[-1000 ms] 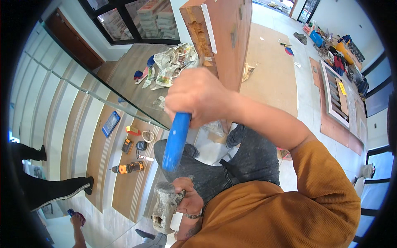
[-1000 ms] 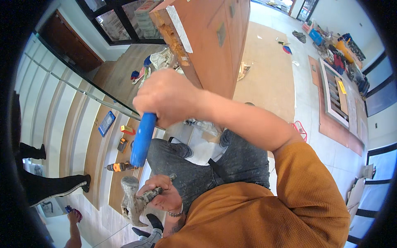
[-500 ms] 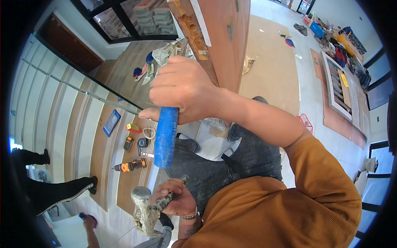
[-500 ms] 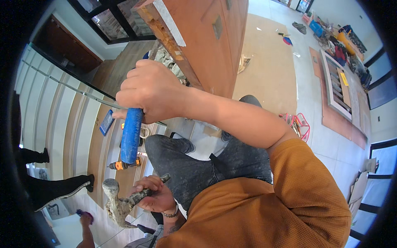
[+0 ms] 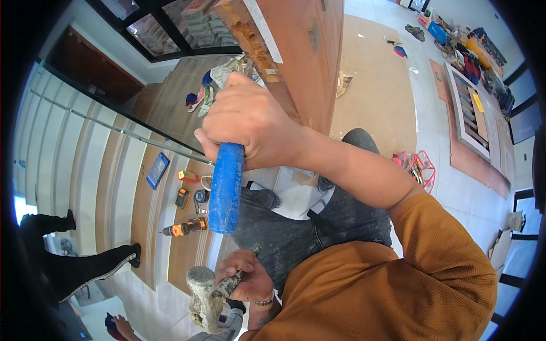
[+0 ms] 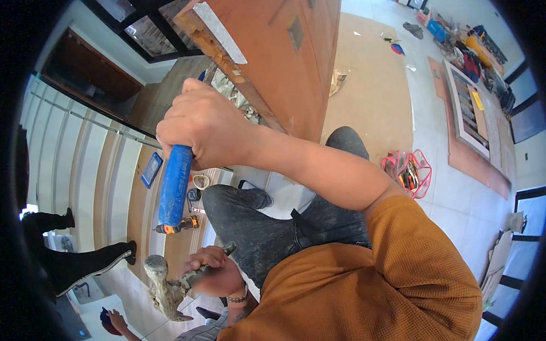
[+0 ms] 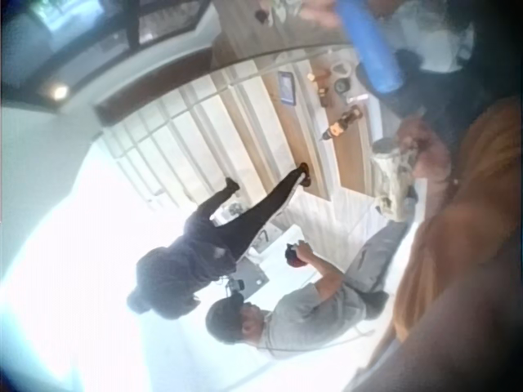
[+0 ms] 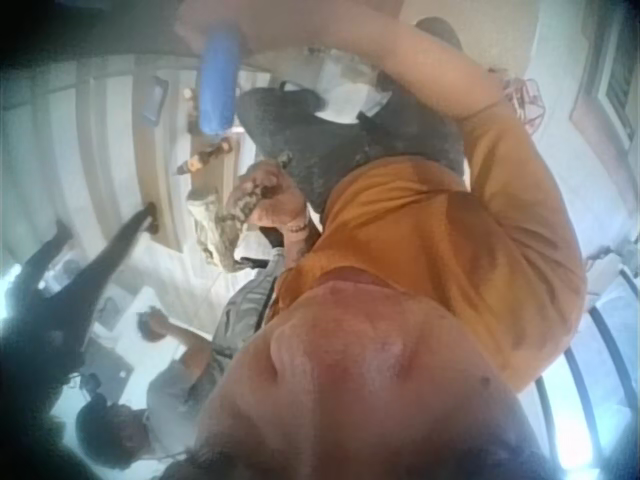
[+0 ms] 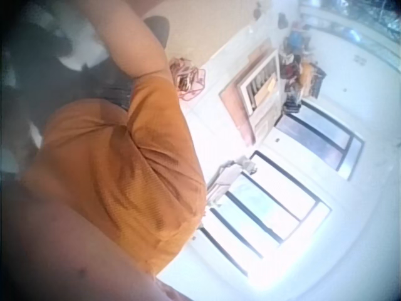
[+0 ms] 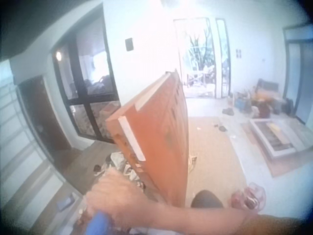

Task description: The person uses a power drill and a screwdriver to secure a strike plate and door hardware into the frame of a wooden door, then uses a hammer and chisel to widen a recessed area in the wood.

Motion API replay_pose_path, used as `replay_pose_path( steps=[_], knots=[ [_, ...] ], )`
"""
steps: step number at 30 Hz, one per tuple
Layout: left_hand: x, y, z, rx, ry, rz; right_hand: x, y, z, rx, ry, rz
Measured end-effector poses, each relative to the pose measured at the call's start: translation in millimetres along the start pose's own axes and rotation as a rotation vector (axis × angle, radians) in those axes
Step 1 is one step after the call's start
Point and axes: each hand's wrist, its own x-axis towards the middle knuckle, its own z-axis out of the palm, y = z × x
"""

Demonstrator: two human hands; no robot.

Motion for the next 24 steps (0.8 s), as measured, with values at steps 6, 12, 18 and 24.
replay_pose_path(
  steps=[6, 12, 18, 24],
  knots=[
    [-5.0, 6.8, 6.0, 0.036, -0.034, 0.010, 0.2, -0.1, -8.1, 0.018, 0.021, -0.014],
    [-6.2, 12.3, 11.9, 0.078, -0.083, 0.007, -4.7, 4.2, -14.7, 0.002, -0.056, 0.013],
    [-7.9, 10.5, 16.4, 0.026, -0.090, 0.011, -3.8, 8.4, -19.5, -0.001, -0.043, 0.002],
    [-9.2, 8.2, 22.1, -0.029, -0.096, 0.036, 0.2, 6.0, -19.7, 0.072, 0.106, -0.028]
  ],
)
